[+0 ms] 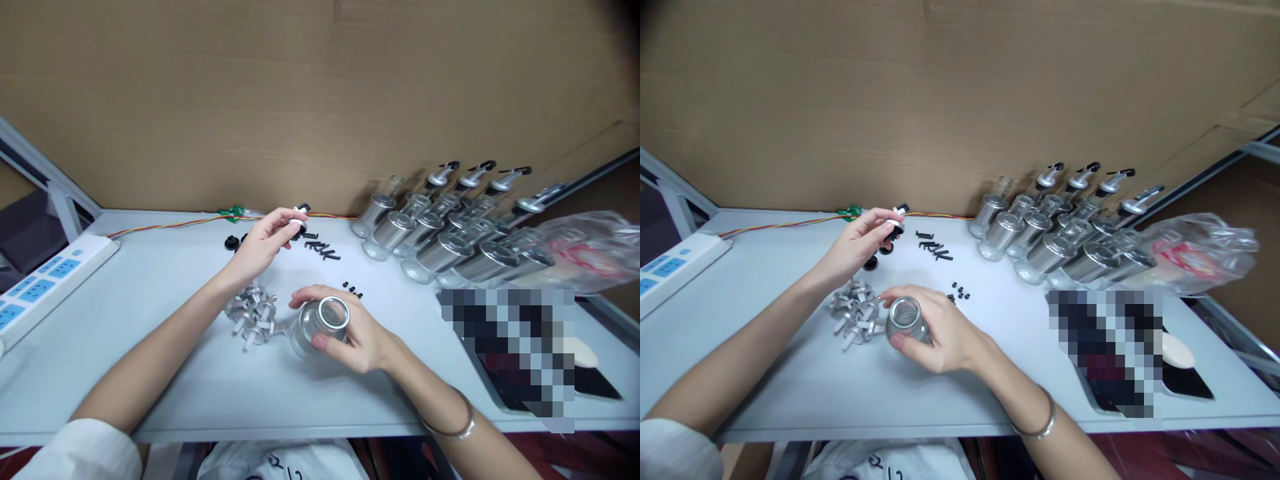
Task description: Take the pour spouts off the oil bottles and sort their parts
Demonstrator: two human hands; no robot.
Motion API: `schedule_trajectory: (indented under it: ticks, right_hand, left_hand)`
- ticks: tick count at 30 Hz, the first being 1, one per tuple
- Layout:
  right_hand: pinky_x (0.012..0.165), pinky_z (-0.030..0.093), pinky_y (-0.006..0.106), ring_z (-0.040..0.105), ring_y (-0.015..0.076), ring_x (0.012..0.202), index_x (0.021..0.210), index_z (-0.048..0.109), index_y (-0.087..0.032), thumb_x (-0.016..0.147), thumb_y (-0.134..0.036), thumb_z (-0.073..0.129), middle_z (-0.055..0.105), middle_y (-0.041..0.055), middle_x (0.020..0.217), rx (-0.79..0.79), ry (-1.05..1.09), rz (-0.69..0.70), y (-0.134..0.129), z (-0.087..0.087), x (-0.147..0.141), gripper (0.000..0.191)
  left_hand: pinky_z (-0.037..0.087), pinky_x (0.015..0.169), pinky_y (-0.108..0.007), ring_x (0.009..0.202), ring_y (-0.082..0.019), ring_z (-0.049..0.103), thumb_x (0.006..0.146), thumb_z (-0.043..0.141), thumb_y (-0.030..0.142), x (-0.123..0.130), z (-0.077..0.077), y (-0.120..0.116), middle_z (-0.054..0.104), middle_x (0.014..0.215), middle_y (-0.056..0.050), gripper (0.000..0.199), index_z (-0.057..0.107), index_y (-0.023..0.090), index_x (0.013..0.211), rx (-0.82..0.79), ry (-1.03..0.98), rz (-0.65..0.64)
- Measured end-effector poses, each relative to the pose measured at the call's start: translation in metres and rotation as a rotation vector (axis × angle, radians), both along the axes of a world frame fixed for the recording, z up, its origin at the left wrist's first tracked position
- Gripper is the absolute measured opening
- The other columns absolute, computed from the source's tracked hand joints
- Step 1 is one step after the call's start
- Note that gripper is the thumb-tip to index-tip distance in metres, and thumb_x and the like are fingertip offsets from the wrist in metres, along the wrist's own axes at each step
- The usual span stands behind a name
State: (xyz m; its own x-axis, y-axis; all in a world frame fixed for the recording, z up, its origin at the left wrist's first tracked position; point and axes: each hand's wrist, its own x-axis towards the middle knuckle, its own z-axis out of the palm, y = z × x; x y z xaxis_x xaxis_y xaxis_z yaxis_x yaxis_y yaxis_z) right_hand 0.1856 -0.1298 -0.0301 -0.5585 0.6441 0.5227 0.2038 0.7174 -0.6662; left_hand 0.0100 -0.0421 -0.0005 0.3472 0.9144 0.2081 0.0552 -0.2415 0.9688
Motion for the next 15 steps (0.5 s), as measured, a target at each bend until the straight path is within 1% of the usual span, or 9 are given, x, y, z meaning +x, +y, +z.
schedule_trajectory:
  ticks: [2, 5, 8, 10, 12, 15]
  right_hand:
    - [0.072, 0.052, 0.034, 0.063, 0.0193, 0.083, 0.106, 0.052, -0.019, 0.085, -0.033, 0.052, 0.064, 0.0084, 0.093, -0.06, 0.04, -0.013, 0.0, -0.005, -0.001, 0.025]
    - [0.068, 0.052, 0.035, 0.063, 0.0197, 0.078, 0.1, 0.049, -0.02, 0.087, -0.039, 0.05, 0.063, 0.0074, 0.089, -0.147, 0.24, -0.079, 0.001, -0.008, 0.003, 0.023]
    - [0.062, 0.052, 0.038, 0.063, 0.0208, 0.07, 0.097, 0.048, -0.021, 0.084, -0.044, 0.055, 0.064, 0.0056, 0.082, -0.131, 0.509, -0.228, 0.005, 0.001, 0.016, 0.027]
    - [0.059, 0.051, 0.039, 0.063, 0.0215, 0.065, 0.093, 0.048, -0.023, 0.081, -0.047, 0.059, 0.064, 0.0039, 0.076, -0.082, 0.613, -0.368, 0.011, 0.011, 0.029, 0.029]
    - [0.059, 0.052, 0.039, 0.064, 0.0227, 0.067, 0.09, 0.049, -0.024, 0.08, -0.049, 0.059, 0.064, 0.0043, 0.075, -0.067, 0.613, -0.491, 0.017, 0.021, 0.044, 0.029]
    - [0.061, 0.051, 0.038, 0.065, 0.0237, 0.072, 0.087, 0.05, -0.023, 0.083, -0.051, 0.056, 0.064, 0.006, 0.075, -0.073, 0.527, -0.598, 0.024, 0.027, 0.063, 0.028]
  left_hand:
    - [0.043, 0.066, -0.022, 0.072, -0.01, 0.052, 0.086, 0.053, 0.038, 0.0, 0.0, 0.0, 0.062, 0.1, -0.002, 0.024, 0.061, 0.02, 0.1, -0.013, 0.013, -0.007]
    - [0.042, 0.064, -0.021, 0.074, -0.011, 0.052, 0.088, 0.05, 0.04, 0.0, -0.001, -0.001, 0.062, 0.095, -0.002, 0.026, 0.06, 0.02, 0.102, -0.026, 0.033, -0.031]
    - [0.041, 0.064, -0.022, 0.075, -0.012, 0.052, 0.088, 0.049, 0.039, 0.0, 0.0, -0.002, 0.062, 0.093, -0.002, 0.026, 0.059, 0.02, 0.102, -0.02, 0.051, -0.048]
    - [0.041, 0.063, -0.022, 0.076, -0.012, 0.052, 0.088, 0.048, 0.038, 0.0, 0.001, -0.001, 0.061, 0.091, -0.002, 0.025, 0.058, 0.02, 0.102, -0.026, 0.052, -0.04]
    - [0.041, 0.064, -0.023, 0.078, -0.013, 0.053, 0.088, 0.048, 0.036, -0.001, 0.001, 0.0, 0.06, 0.089, -0.002, 0.023, 0.057, 0.02, 0.1, -0.059, 0.036, -0.036]
    - [0.04, 0.063, -0.024, 0.076, -0.013, 0.054, 0.086, 0.046, 0.03, -0.004, 0.003, 0.002, 0.059, 0.082, 0.0, 0.015, 0.055, 0.02, 0.089, -0.119, -0.004, -0.062]
